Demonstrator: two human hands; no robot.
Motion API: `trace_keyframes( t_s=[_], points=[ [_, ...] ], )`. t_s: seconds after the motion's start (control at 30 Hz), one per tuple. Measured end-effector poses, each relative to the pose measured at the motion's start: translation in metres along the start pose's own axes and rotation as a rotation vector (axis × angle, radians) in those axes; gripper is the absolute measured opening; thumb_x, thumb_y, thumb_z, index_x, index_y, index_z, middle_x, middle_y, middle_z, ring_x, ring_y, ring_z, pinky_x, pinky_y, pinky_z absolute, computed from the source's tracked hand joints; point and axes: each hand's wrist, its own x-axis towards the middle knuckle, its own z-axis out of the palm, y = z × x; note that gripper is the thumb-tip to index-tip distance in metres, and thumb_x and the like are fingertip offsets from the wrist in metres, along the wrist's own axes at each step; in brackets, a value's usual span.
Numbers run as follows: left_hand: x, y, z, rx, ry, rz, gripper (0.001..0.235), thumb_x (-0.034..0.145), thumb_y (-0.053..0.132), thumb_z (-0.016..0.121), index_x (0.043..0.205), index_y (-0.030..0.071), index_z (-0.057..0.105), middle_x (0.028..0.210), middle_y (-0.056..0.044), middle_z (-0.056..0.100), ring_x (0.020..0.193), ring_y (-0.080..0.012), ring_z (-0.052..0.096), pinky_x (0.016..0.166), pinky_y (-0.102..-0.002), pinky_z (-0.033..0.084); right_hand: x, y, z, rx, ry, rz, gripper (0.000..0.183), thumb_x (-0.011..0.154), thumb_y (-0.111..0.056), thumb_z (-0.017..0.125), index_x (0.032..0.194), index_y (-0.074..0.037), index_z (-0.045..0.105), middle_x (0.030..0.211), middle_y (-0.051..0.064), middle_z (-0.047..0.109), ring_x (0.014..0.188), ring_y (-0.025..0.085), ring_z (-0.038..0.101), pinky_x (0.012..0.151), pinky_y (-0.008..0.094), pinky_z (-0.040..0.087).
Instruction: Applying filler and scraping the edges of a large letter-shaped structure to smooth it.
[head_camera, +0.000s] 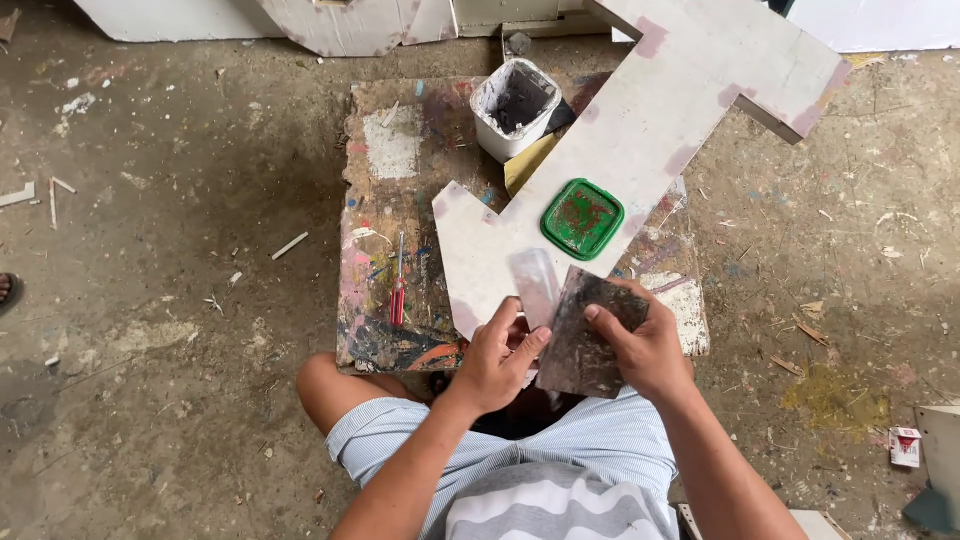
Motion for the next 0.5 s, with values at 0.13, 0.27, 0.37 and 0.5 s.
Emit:
trace_keyframes(
  t_s=[0.13,0.27,0.37,0.5],
  points=[
    [-0.001,-0.004,-0.019,0.029,-0.184,-0.126,0.017,0.097,0.019,0.070,0.107,0.006,0.066,0.066,-0.011,0.065,0.053,-0.0164,0.061,0.050,-0.033,0.057,0.001,-0.026,-0.004,0.028,0.075,-0.034,0.036,0.084,-0.012,0.080,0.117,-0.003,0.072,0.081,0.018,0.067,0.077,0.024,0.063,0.068,0.041,0.055],
    [0.000,0.006,-0.010,-0.134,0.072,-0.183,0.015,0.091,0.015,0.077,0.100,0.002,0.073,0.069,-0.007,0.065,0.055,-0.0123,0.065,0.047,-0.027,0.058,0.018,-0.008,-0.031,0.172,0.254,-0.185,0.024,0.104,-0.018,0.064,0.126,-0.008,0.065,0.093,0.011,0.063,0.086,0.019,0.062,0.081,0.035,0.055],
    [0.007,-0.010,-0.001,-0.291,0.186,-0.172,0.017,0.091,0.013,0.078,0.099,-0.002,0.073,0.068,-0.008,0.063,0.056,-0.0145,0.066,0.045,-0.026,0.056,0.014,-0.007,-0.036,0.057,0.161,-0.182,0.029,0.112,-0.025,0.047,0.127,-0.006,0.064,0.093,0.016,0.063,0.087,0.026,0.064,0.085,0.044,0.055],
    [0.020,-0.025,0.012,-0.325,0.299,-0.092,0.017,0.092,0.011,0.077,0.100,-0.004,0.073,0.066,-0.005,0.058,0.056,-0.0090,0.061,0.042,-0.020,0.049,-0.024,-0.073,-0.004,-0.120,-0.350,0.163,0.042,0.107,-0.029,0.038,0.124,-0.005,0.069,0.082,0.022,0.074,0.081,0.038,0.077,0.086,0.062,0.058]
  ],
)
